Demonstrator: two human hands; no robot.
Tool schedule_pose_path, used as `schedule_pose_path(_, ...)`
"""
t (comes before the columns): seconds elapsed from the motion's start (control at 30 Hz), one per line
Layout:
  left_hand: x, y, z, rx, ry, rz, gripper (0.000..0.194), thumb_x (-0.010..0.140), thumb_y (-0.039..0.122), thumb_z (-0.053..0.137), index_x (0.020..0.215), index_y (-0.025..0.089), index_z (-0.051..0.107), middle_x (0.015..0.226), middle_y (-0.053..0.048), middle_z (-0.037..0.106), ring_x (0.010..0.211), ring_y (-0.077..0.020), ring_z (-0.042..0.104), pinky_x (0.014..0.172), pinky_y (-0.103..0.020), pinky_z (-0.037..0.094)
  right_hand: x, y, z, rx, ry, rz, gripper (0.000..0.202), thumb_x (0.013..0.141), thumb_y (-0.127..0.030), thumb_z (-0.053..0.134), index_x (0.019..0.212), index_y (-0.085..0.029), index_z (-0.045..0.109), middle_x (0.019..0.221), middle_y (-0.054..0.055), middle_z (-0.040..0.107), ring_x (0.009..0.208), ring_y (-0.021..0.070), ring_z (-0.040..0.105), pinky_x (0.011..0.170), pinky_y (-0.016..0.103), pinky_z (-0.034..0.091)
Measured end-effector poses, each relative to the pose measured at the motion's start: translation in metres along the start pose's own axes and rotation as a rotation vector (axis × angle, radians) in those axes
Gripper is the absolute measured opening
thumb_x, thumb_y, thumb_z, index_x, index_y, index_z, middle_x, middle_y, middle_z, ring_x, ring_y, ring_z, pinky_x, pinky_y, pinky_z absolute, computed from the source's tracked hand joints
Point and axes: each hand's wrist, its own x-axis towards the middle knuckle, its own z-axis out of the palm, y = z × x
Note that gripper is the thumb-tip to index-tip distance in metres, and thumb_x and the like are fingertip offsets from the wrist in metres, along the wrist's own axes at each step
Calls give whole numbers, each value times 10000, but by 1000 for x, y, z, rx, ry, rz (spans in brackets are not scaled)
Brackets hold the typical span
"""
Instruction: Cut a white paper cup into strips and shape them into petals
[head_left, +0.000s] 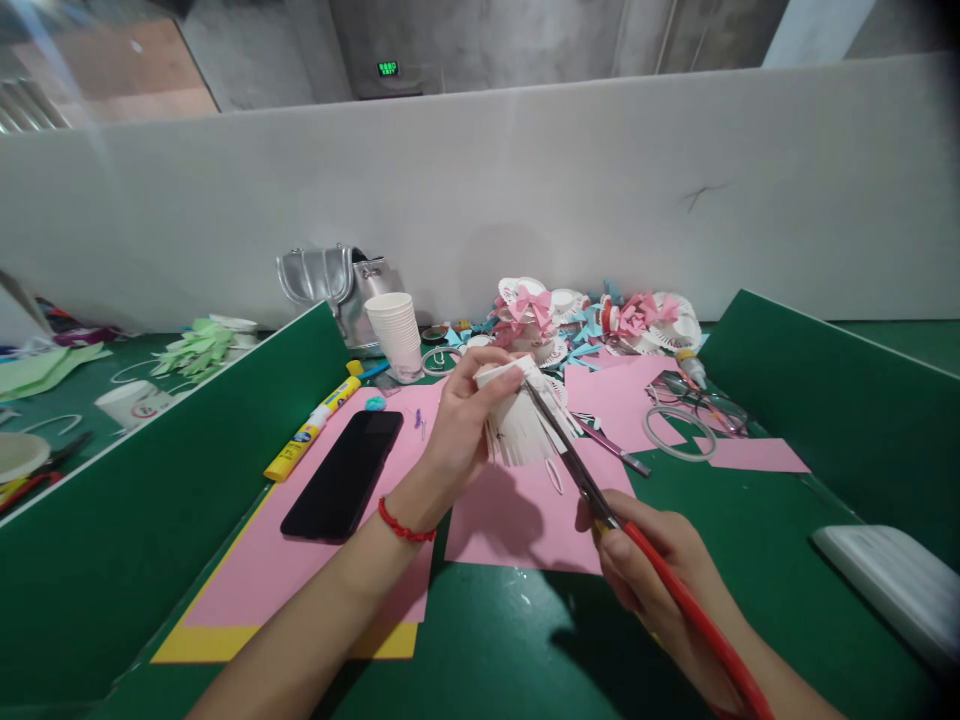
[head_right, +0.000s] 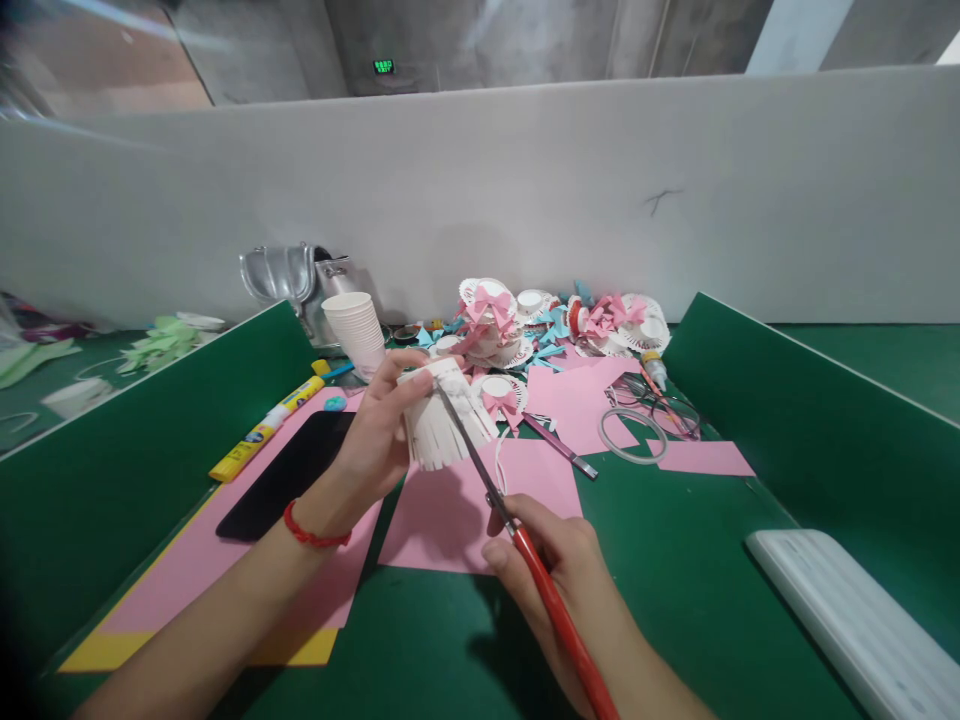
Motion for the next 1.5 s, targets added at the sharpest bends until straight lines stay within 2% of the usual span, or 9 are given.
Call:
schedule_pose_path(0.2,-1,0,0,-8,-3,-13,292,608,257,807,752,204,558,867,27,711,631,-87,613,562,-199,487,0,-2,3,30,46,-1,430,892,-605,492,727,-210,533,477,-95,282,416,105,261,442,275,175)
schedule_pose_path(0.33,-1,-1,-1,10,-4,-6,303,615,274,807,763,205,553,855,28,699,638,-86,609,581,-203,490,0,-2,2,33,39,-3,397,902,-566,490,735,-209,529,483,-101,249,420,105,242,439,271,167)
schedule_pose_path(0.5,-1,-2,-2,102,-2,9,355,600,266,821,822,209,550,822,29,667,688,-115,629,630,-233,507,0,-5,-1,-8,-35,8,311,891,-526,500,861,-219,539,488,-102,281,444,122,254,450,256,215)
schedule_pose_path(0.6,2,1,-5,80,25,24,361,617,303,816,827,209,538,798,30,663,652,-107,623,612,-227,506,0,-7,-3,-1,-138,-4,308,871,-526,514,978,-237,507,556,-80,390,467,134,326,473,258,265)
schedule_pose_path(0.77,5,8,-7,55,70,105,340,639,307,807,835,213,545,751,43,635,652,-96,614,620,-209,499,-2,-4,-4,-42,-126,-5,351,857,-539,534,1046,-246,493,703,-30,511,566,163,442,521,267,321)
schedule_pose_path(1.0,3,6,-5,43,57,47,333,598,263,818,809,214,564,741,43,642,614,-100,602,567,-209,481,-3,-3,-5,13,-125,-59,461,890,-668,428,1064,-244,480,664,-49,464,553,159,393,539,279,299)
schedule_pose_path(1.17,1,7,-3,58,13,34,313,603,260,815,785,208,565,757,46,648,593,-80,582,540,-192,464,-1,-5,-6,8,-155,-45,524,864,-734,404,1040,-244,462,657,-54,450,556,160,383,566,290,301)
schedule_pose_path(1.37,2,5,-4,68,19,27,318,594,271,816,786,201,572,841,30,670,639,-91,609,579,-209,498,-1,-9,-6,5,-151,-30,512,877,-729,382,1022,-246,468,605,-65,399,525,156,357,517,278,272)
schedule_pose_path(1.5,3,3,-5,69,6,28,321,600,278,809,793,206,563,839,28,674,647,-97,617,579,-212,505,0,-4,-6,63,-181,-47,398,908,-646,441,955,-251,456,548,-83,368,474,137,318,462,256,247)
